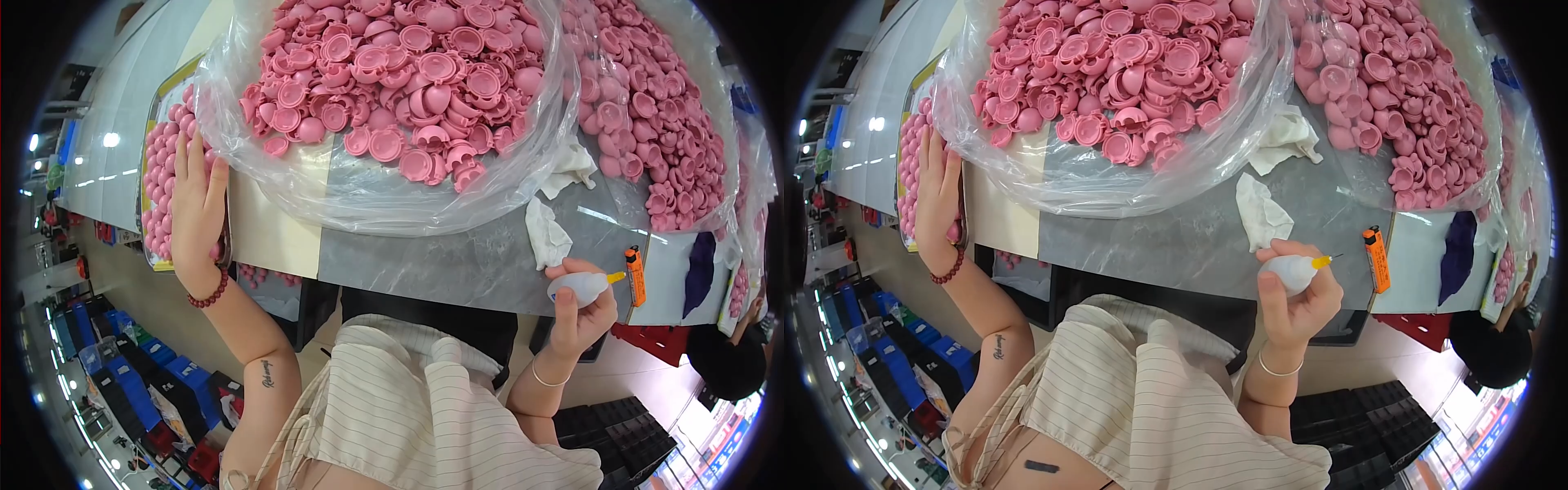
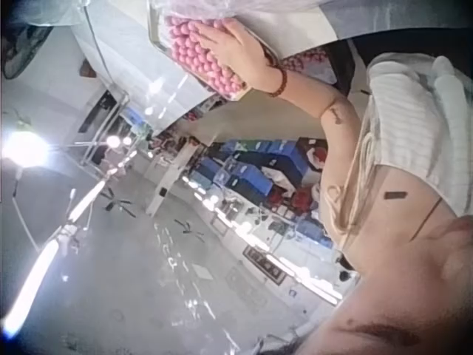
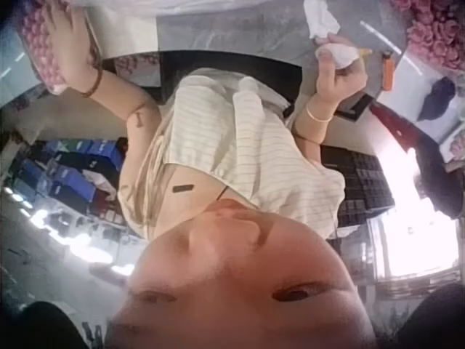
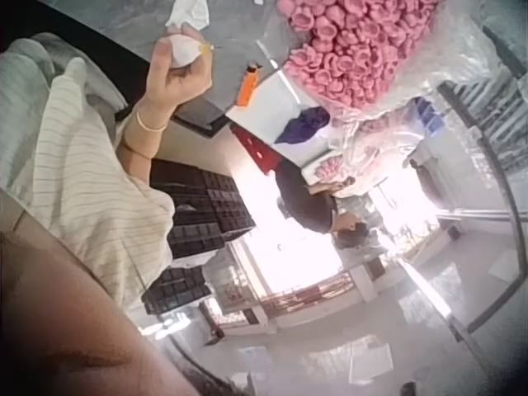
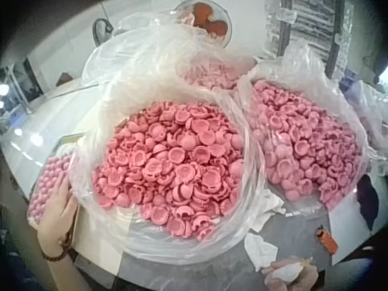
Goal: Assembling small pink plastic toy components by applying glue from a bottle to one half and joining it with another half.
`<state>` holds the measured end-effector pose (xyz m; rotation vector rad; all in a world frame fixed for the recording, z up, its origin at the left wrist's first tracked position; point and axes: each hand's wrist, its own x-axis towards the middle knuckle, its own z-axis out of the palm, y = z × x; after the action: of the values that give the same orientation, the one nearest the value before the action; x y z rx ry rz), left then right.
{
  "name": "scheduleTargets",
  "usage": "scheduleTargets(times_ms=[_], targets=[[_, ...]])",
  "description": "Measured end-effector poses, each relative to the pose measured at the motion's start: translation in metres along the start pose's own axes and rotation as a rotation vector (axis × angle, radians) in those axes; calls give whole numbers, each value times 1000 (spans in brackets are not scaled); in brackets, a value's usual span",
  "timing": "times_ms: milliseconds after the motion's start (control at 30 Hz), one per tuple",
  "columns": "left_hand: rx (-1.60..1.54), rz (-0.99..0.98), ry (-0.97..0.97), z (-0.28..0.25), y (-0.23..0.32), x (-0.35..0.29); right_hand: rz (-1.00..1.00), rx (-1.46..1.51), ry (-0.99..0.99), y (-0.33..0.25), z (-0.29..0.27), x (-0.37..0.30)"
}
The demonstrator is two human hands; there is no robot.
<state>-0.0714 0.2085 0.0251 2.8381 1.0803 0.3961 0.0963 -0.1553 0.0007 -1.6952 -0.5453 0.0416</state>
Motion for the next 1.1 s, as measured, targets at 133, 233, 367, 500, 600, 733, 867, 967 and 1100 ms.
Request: scheduleTargets(times_ms=[133,233,367,500,600,733,867,967,1100], targets=[[-264,26,-138,-2,7,1,-61,-82,-63,4,-5,0],[100,-48,-89,9,-1,-4,-51,-86,-65,3,-5,-1],[154,-93,13,5,5,-9,-72,-79,-82,3,-7,-2],[-441,-13,421,-14,55,-11,-102,-61,-59,5,-5,-2],[-228,100,389,-5,87,-11,-93,-52,-50,6,-7,-3],[79,77,207,8,82,-8,-136,-28,2,8,-3,-3],[42,35,211,12,80,-10,-166,-15,-25,11,-7,-2],[-237,229,449,7,103,-12,-178,-3,-28,8,-8,1],[-907,471,-103,2,149,-58,-43,306,26,-3,6,-7]])
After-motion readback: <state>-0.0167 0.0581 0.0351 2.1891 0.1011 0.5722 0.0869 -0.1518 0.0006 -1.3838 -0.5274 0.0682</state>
